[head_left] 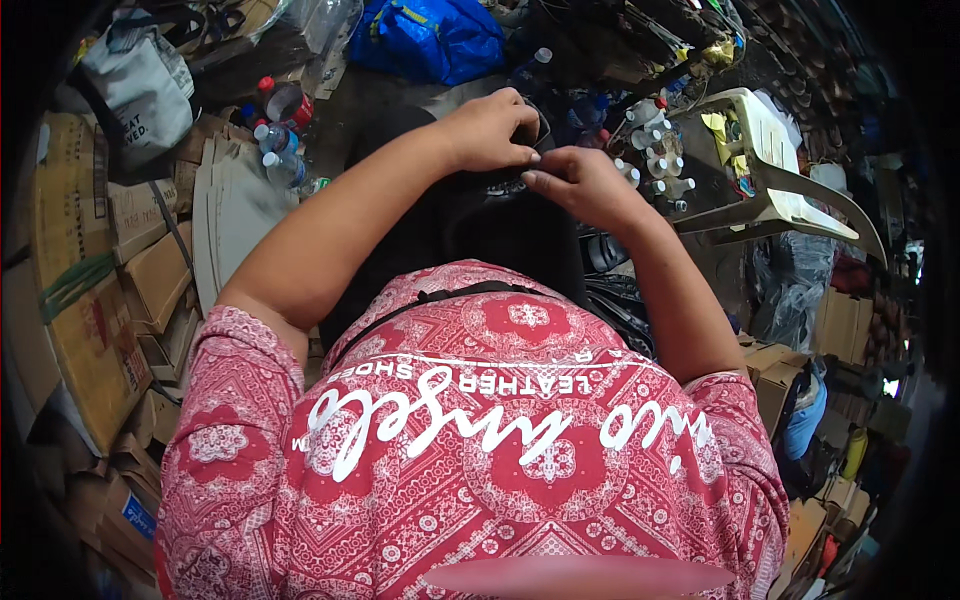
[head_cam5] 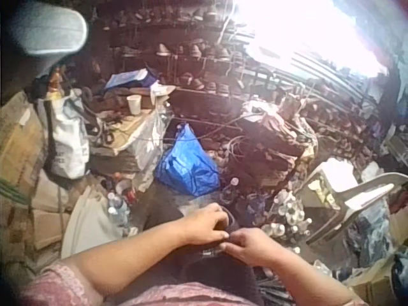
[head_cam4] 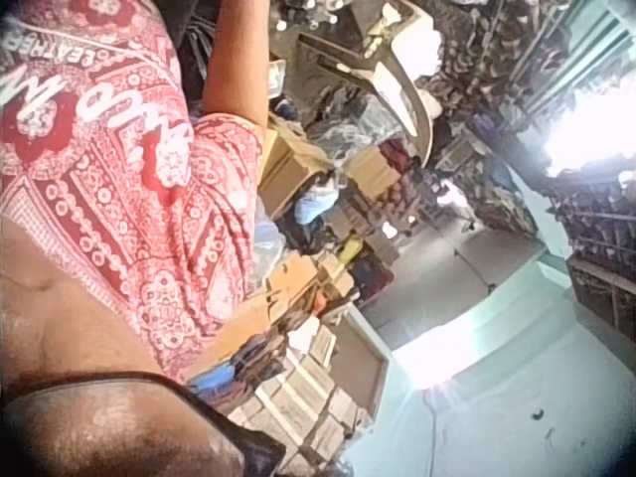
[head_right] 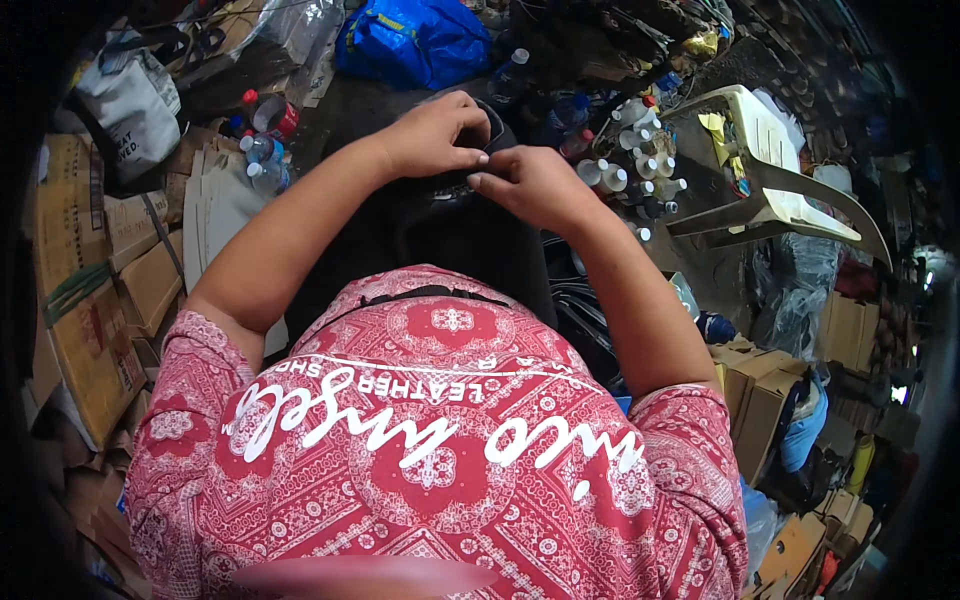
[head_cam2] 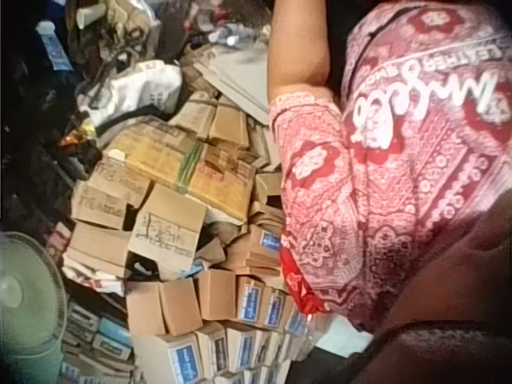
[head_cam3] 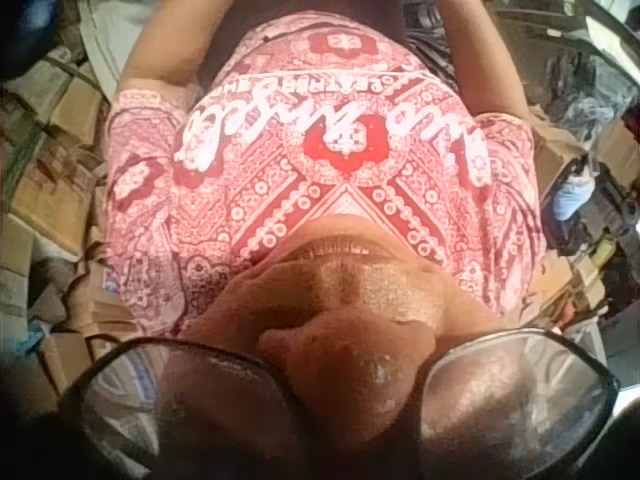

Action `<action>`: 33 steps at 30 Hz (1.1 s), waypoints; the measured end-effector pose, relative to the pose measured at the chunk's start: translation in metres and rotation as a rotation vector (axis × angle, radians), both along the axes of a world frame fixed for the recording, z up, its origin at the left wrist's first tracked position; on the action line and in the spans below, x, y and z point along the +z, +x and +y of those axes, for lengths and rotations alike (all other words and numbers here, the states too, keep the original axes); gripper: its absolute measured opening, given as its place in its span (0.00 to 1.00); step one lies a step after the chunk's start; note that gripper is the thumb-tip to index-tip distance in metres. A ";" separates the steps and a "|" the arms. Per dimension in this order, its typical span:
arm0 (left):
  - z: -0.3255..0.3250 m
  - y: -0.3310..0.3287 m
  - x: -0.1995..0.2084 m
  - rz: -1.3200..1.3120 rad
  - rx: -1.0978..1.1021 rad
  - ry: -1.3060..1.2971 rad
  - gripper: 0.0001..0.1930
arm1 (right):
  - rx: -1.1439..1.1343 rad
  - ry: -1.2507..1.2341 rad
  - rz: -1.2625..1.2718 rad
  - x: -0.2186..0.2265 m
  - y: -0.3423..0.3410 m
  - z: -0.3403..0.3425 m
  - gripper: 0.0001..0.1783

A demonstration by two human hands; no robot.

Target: The person sews together parts of a black shoe by hand using a needle and thread.

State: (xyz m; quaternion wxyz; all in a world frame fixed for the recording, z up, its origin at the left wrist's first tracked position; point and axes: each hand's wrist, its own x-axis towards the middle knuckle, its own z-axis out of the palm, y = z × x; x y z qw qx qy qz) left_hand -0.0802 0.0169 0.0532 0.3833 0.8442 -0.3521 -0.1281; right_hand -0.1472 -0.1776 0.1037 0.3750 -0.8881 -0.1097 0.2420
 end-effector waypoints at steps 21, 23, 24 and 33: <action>0.034 -0.038 0.019 -0.106 0.046 0.194 0.25 | -0.187 0.357 -0.039 -0.020 0.024 -0.035 0.18; 0.033 -0.055 0.013 -0.119 0.002 0.288 0.22 | -0.153 0.159 -0.097 -0.032 0.038 -0.021 0.24; 0.031 -0.060 0.006 -0.155 0.003 0.233 0.18 | -0.142 0.015 -0.058 -0.035 0.043 -0.015 0.26; 0.021 -0.090 -0.027 -0.239 0.100 0.142 0.14 | -0.115 -0.067 -0.046 -0.056 0.046 -0.012 0.28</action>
